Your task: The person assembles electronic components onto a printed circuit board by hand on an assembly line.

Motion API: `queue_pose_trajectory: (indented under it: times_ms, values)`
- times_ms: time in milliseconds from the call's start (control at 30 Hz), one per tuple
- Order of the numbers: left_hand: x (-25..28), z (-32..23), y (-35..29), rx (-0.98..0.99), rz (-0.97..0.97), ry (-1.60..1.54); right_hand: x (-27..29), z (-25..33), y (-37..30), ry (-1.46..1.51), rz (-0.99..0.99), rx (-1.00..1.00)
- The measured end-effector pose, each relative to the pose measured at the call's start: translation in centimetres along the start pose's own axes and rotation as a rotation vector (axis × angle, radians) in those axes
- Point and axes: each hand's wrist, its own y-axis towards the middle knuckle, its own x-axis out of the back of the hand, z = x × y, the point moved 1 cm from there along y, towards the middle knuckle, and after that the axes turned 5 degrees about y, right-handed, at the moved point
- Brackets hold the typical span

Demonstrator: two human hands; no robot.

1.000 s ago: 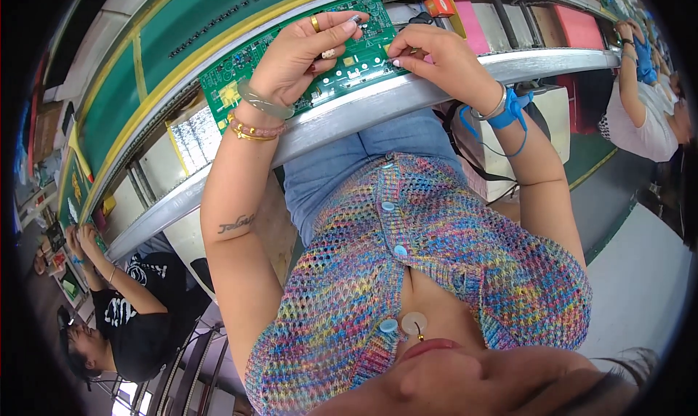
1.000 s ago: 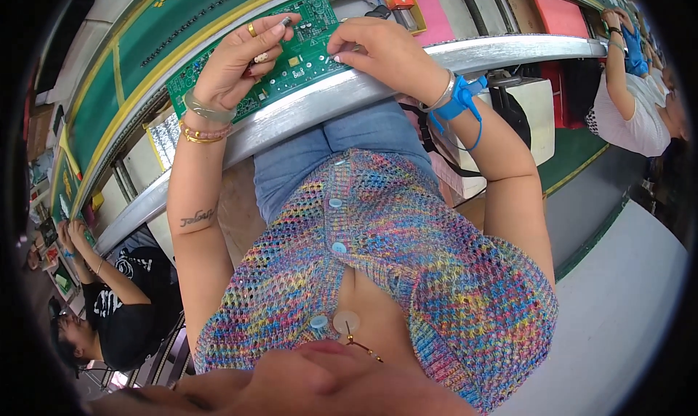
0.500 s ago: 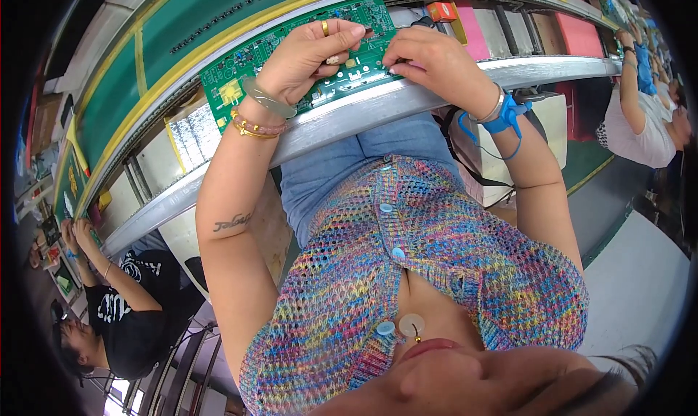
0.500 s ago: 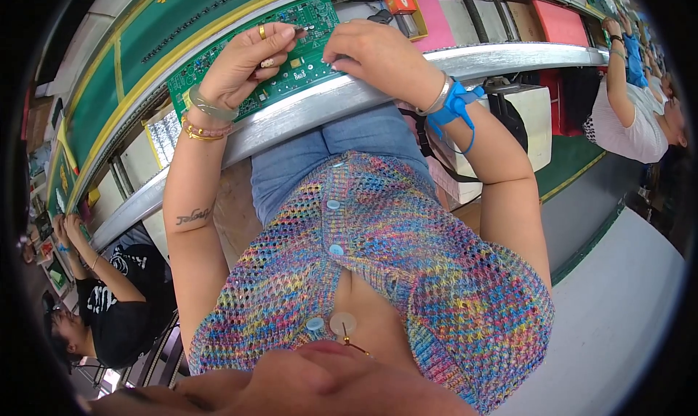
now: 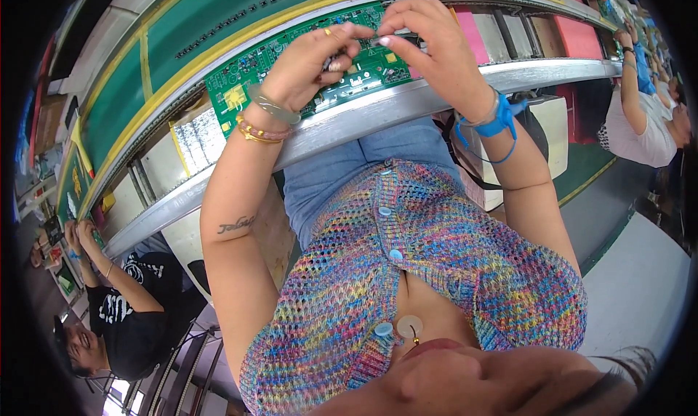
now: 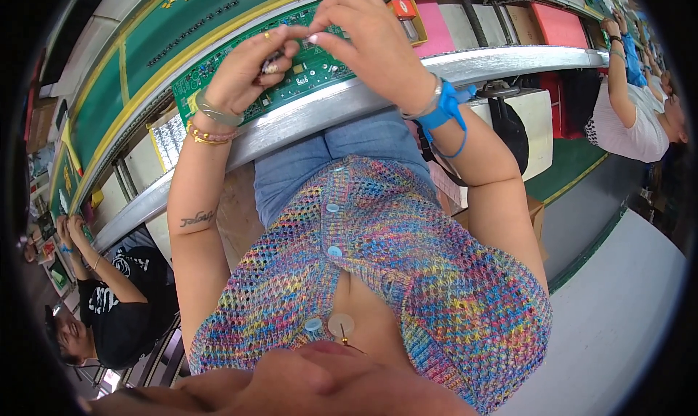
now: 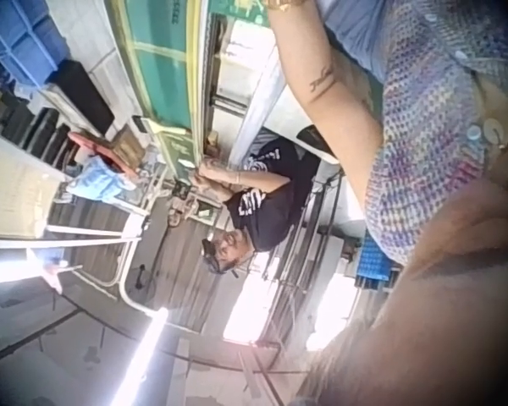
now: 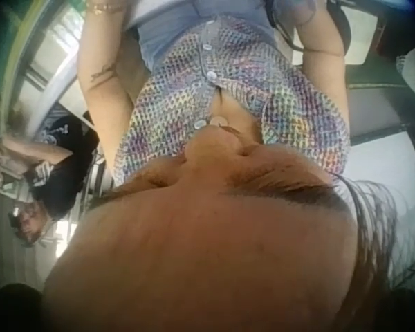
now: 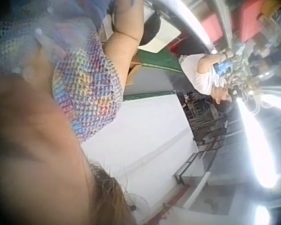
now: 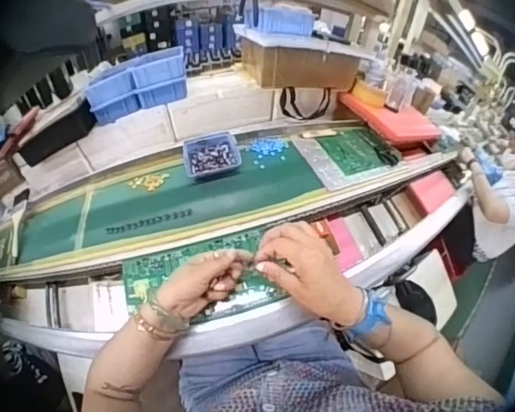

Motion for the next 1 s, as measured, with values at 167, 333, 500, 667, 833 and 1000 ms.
queue_pose_trajectory:
  times_ms: [167,333,500,667,833,1000]
  values:
    - [1.3,-1.0,-0.4,-0.103,-0.046,-0.328,1.4,-0.9,-2.3,-0.107,0.201,-0.040]
    - [0.8,-1.0,-0.6,-0.134,-0.036,-0.206,0.8,-1.5,-2.8,-0.118,0.216,-0.046]
    - [0.9,-0.7,0.0,-0.182,0.022,-0.151,0.4,-1.7,-2.7,-0.165,0.230,-0.030]
    - [0.6,-0.8,-0.1,-0.146,-0.022,-0.098,0.3,-1.4,-2.6,-0.208,0.256,0.006]
    - [0.8,-0.6,0.0,-0.140,0.042,-0.018,0.3,-0.7,-2.0,-0.304,0.305,0.118]
    - [0.5,-0.6,0.0,-0.104,0.034,0.014,0.0,-0.9,-1.7,-0.297,0.332,0.185]
